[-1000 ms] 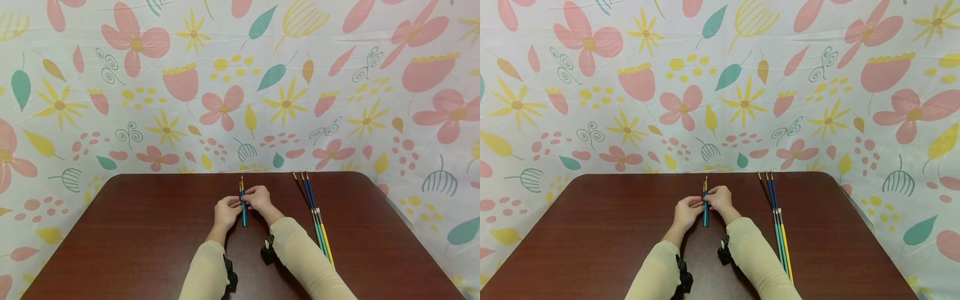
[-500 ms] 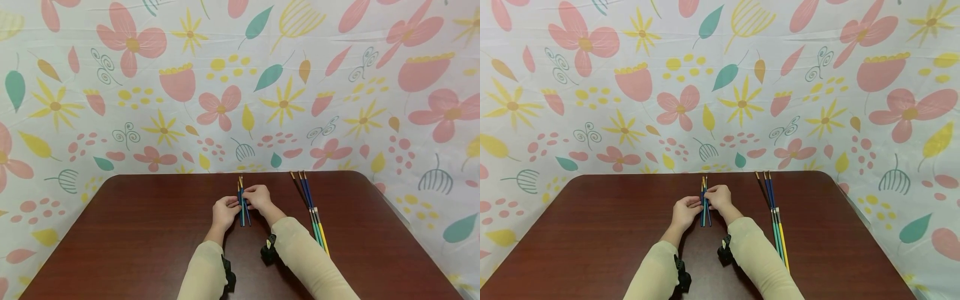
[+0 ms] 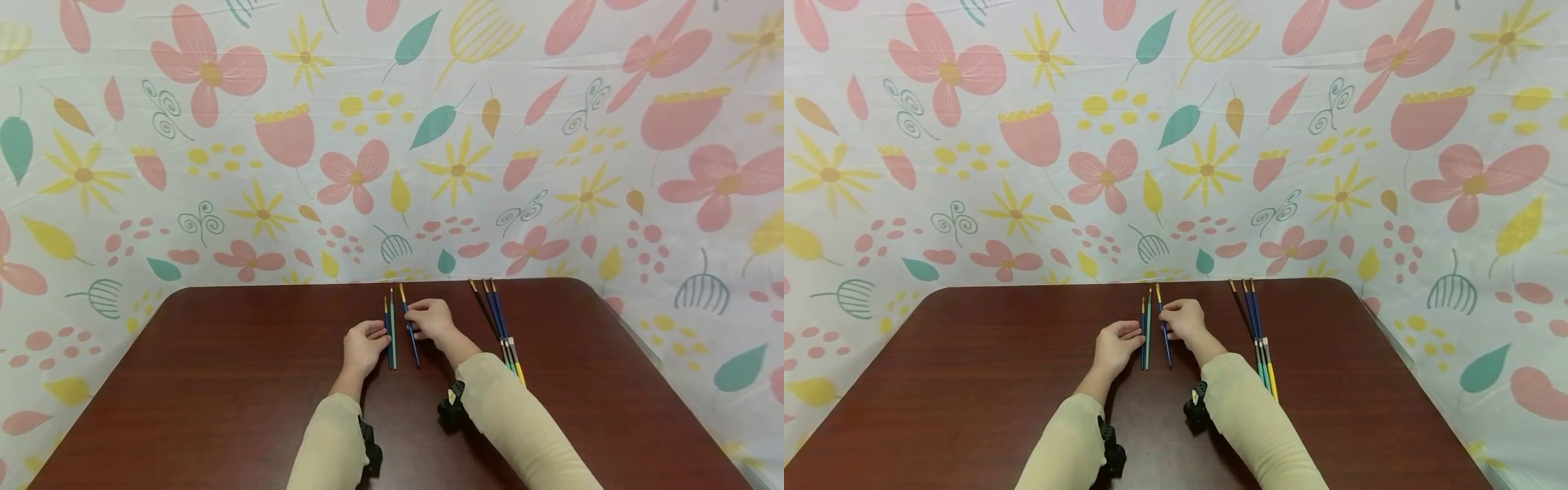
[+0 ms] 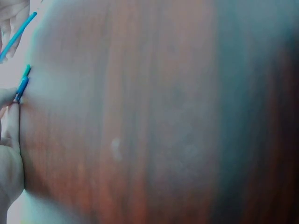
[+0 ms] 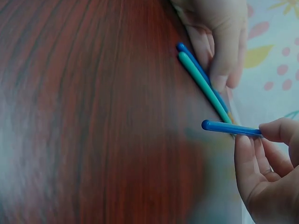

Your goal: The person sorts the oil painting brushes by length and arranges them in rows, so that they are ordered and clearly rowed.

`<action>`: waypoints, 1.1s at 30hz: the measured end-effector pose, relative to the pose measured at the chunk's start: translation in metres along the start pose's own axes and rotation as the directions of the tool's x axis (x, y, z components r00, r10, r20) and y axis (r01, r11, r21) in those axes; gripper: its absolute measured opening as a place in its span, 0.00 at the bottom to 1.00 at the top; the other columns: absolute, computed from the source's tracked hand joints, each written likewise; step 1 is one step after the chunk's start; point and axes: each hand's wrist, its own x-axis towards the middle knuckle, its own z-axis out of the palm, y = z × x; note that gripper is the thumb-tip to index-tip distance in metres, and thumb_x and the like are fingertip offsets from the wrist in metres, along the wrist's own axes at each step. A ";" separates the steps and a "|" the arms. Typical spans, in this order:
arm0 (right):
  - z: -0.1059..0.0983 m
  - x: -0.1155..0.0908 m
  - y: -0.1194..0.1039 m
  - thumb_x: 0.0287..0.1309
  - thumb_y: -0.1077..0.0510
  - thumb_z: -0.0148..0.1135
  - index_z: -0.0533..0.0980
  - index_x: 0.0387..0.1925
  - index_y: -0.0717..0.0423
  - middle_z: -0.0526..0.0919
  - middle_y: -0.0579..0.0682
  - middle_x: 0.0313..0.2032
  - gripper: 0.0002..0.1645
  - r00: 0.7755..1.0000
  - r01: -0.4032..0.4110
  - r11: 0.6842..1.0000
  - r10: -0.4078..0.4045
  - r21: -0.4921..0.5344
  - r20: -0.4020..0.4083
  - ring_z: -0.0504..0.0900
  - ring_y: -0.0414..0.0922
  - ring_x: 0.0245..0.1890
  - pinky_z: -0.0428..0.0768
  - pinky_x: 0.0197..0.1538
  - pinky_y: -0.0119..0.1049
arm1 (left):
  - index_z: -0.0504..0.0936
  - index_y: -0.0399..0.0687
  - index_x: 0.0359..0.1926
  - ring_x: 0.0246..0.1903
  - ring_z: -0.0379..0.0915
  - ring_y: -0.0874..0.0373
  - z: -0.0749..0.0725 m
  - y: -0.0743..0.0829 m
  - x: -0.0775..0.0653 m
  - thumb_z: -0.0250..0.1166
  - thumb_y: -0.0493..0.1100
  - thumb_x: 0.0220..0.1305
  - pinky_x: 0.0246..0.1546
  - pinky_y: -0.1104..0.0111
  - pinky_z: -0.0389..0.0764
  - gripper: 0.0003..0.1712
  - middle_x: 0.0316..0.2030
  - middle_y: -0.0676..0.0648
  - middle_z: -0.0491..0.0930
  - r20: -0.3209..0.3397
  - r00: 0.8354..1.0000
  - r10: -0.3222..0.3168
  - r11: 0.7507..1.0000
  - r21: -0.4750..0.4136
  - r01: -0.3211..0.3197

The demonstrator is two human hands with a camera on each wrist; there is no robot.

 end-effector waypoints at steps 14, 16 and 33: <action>-0.031 0.000 0.001 0.58 0.61 0.60 0.77 0.51 0.63 0.80 0.61 0.46 0.19 1.000 -0.019 0.999 0.019 0.031 -0.020 0.82 0.43 0.30 0.85 0.31 0.37 | 0.81 0.35 0.48 0.47 0.81 0.49 -0.002 0.000 -0.001 0.67 0.32 0.54 0.46 0.64 0.83 0.18 0.45 0.37 0.83 0.001 1.000 0.009 1.000 0.011 -0.009; -0.036 0.001 0.002 0.59 0.61 0.60 0.77 0.52 0.63 0.80 0.62 0.48 0.19 1.000 -0.015 1.000 0.015 0.028 -0.024 0.82 0.44 0.32 0.85 0.31 0.36 | 0.81 0.35 0.48 0.47 0.81 0.49 -0.002 0.001 -0.002 0.67 0.32 0.54 0.46 0.64 0.82 0.18 0.45 0.37 0.83 0.001 1.000 0.009 1.000 0.013 -0.009; -0.099 0.011 0.015 0.63 0.59 0.56 0.72 0.57 0.66 0.82 0.57 0.42 0.23 0.997 0.002 1.000 0.000 0.023 -0.081 0.82 0.38 0.28 0.86 0.33 0.36 | 0.80 0.35 0.49 0.48 0.81 0.50 0.000 0.001 -0.001 0.67 0.33 0.55 0.47 0.63 0.82 0.18 0.46 0.38 0.82 0.004 1.000 0.000 1.000 0.012 0.000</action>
